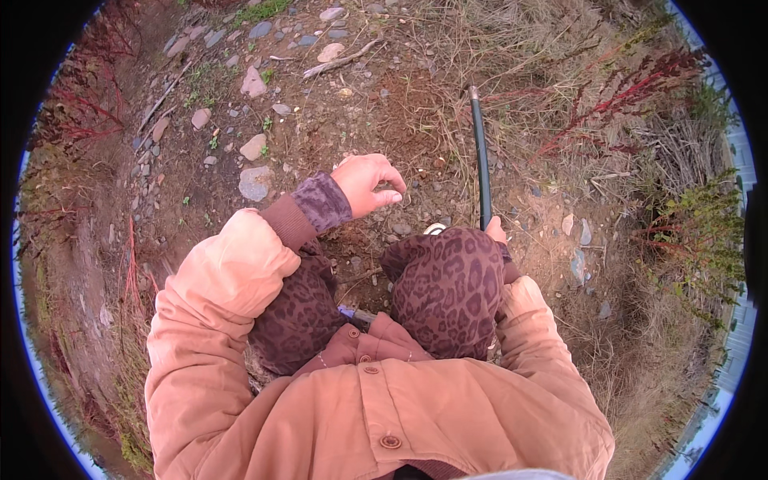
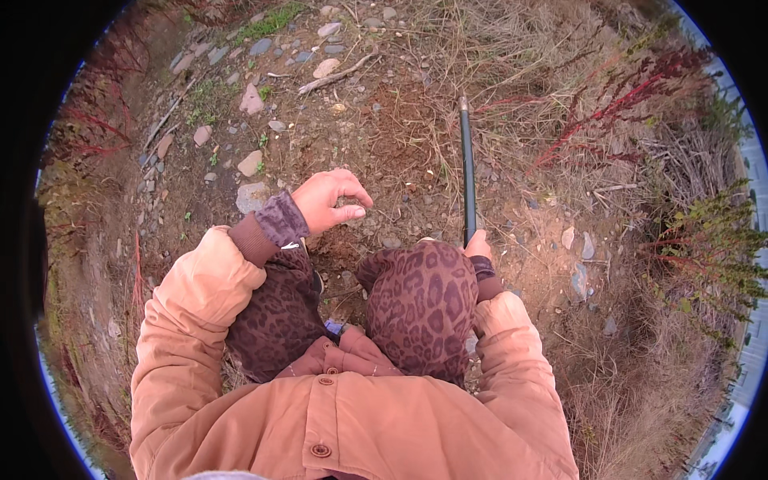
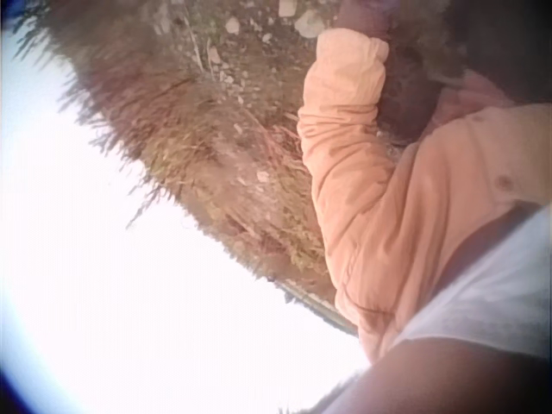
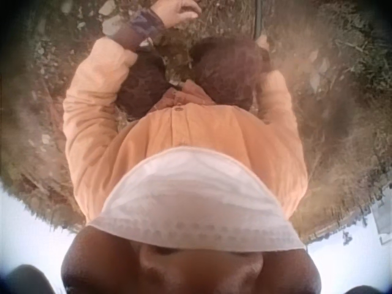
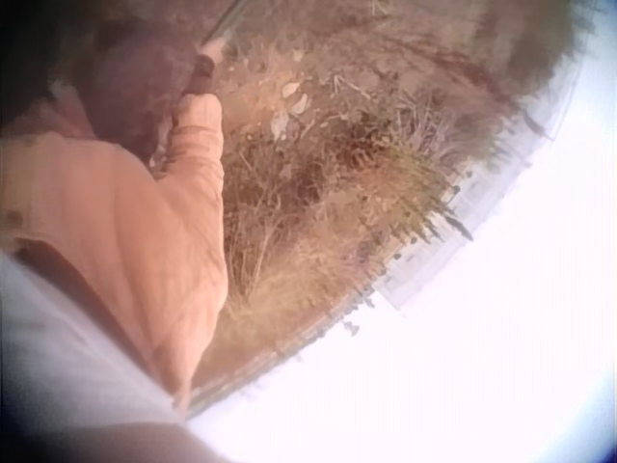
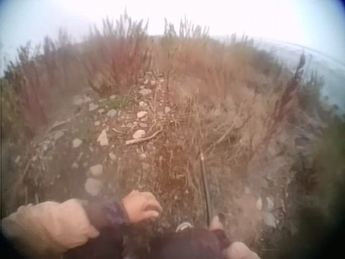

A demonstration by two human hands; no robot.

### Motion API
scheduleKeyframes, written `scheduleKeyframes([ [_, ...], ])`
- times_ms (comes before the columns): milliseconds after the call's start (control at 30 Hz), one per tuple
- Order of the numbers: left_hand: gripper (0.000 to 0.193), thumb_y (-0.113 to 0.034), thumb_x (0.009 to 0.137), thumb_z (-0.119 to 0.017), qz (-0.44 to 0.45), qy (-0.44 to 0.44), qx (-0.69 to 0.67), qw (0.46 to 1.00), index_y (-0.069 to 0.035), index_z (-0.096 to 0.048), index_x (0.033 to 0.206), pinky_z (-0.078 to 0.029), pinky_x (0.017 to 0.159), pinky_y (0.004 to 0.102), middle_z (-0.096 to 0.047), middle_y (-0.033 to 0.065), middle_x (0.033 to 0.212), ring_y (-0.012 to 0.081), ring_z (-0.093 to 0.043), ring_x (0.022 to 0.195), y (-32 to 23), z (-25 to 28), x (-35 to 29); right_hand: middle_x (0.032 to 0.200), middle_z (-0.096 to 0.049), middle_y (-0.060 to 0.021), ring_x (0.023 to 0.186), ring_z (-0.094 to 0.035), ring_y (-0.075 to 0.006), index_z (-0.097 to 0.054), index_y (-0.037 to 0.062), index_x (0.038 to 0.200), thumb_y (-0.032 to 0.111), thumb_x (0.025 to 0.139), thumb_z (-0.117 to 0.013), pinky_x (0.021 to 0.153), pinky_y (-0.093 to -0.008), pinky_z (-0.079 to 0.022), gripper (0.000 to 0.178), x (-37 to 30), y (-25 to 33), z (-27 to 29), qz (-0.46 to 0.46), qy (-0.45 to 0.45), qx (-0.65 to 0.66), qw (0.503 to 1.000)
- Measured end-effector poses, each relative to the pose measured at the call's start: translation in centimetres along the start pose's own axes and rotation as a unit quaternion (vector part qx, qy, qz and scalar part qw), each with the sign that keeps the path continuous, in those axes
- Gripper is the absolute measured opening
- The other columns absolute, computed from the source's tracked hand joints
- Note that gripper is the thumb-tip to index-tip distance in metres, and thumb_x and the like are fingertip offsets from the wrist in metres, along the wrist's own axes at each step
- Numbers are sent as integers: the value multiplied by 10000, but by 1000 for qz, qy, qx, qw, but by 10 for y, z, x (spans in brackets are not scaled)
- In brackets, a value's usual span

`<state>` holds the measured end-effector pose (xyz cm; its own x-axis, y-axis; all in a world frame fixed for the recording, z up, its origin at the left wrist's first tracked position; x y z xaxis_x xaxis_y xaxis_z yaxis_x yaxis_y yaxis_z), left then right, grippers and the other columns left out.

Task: The person uses a sickle to cut and pull weeds and dry grass from a rocky, overgrown patch. They repeatedly swing the sickle to sever stems, then pull the loosened vegetation by hand, gathering it into small piles on the ground.

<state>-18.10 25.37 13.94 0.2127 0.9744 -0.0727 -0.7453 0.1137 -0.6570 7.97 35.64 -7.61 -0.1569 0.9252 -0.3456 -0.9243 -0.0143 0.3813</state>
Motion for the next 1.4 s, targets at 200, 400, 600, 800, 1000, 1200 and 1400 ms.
scheduleKeyframes([
  [200, 177, -154, 733, -620, 8, 48, -22, 999, -68, -619, 888, -442, 745, 349, -581, 94, 837, 253, -558, 843, 2, -15, 16, 873, -577, -234, 862, -566, -370, -451, 9, 931, 188, 631, -651, 743, -412, -455, 403, 33, 2, -17, 20, 0, 95, 995],
  [400, 180, -171, 758, -609, 9, 9, -62, 998, -79, -626, 912, -453, 728, 322, -583, 81, 836, 215, -569, 822, 4, -3, 6, 805, -584, -202, 799, -578, -367, -454, 23, 914, 239, 633, -670, 702, -396, -459, 415, -15, -22, 8, 29, -19, 82, 996],
  [600, 166, -149, 763, -610, 40, -6, -44, 998, -70, -627, 909, -455, 717, 322, -581, 78, 832, 206, -569, 797, 15, 7, 2, 670, -565, -140, 670, -598, -273, -444, -5, 864, 169, 639, -620, 598, -363, -473, 335, 9, 18, 2, -1, 35, 174, 984],
  [800, 172, -158, 771, -610, 37, 39, -98, 994, -73, -626, 920, -448, 743, 320, -577, 74, 852, 193, -565, 825, 9, -9, 10, 672, -548, -139, 638, -553, -241, -510, 15, 798, 214, 658, -666, 609, -337, -441, 290, -64, -20, 5, 17, 16, 226, 974],
  [1000, 166, -154, 778, -601, 66, 26, -89, 994, -76, -627, 922, -460, 725, 312, -589, 74, 852, 186, -576, 807, 21, -11, 9, 722, -580, -172, 696, -581, -299, -525, 31, 883, 245, 673, -664, 635, -340, -446, 330, -140, -50, 34, 113, -48, 185, 975],
  [1200, 182, -170, 773, -603, 16, -19, -12, 1000, -78, -623, 930, -459, 720, 324, -591, 91, 852, 218, -578, 816, 4, 4, 7, 751, -582, -205, 744, -578, -362, -490, 25, 844, 231, 624, -646, 671, -390, -457, 339, -8, -10, 31, 50, -69, 88, 992],
  [1400, 182, -180, 770, -604, 67, -25, 10, 997, -78, -628, 919, -459, 718, 325, -588, 93, 855, 221, -574, 821, 20, 15, -11, 672, -581, -168, 684, -605, -291, -484, -13, 822, 193, 644, -651, 616, -371, -473, 320, 34, 9, -4, 46, 8, 68, 997],
])
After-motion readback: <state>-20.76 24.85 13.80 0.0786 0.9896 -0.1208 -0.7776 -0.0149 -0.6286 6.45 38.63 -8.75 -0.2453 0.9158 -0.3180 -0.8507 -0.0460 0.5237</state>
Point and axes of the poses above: each hand's wrist, its own x-axis towards the middle knuckle, its own z-axis out of the back of the hand, y = z × x, the point moved 10 cm from there along x, towards the middle knuckle
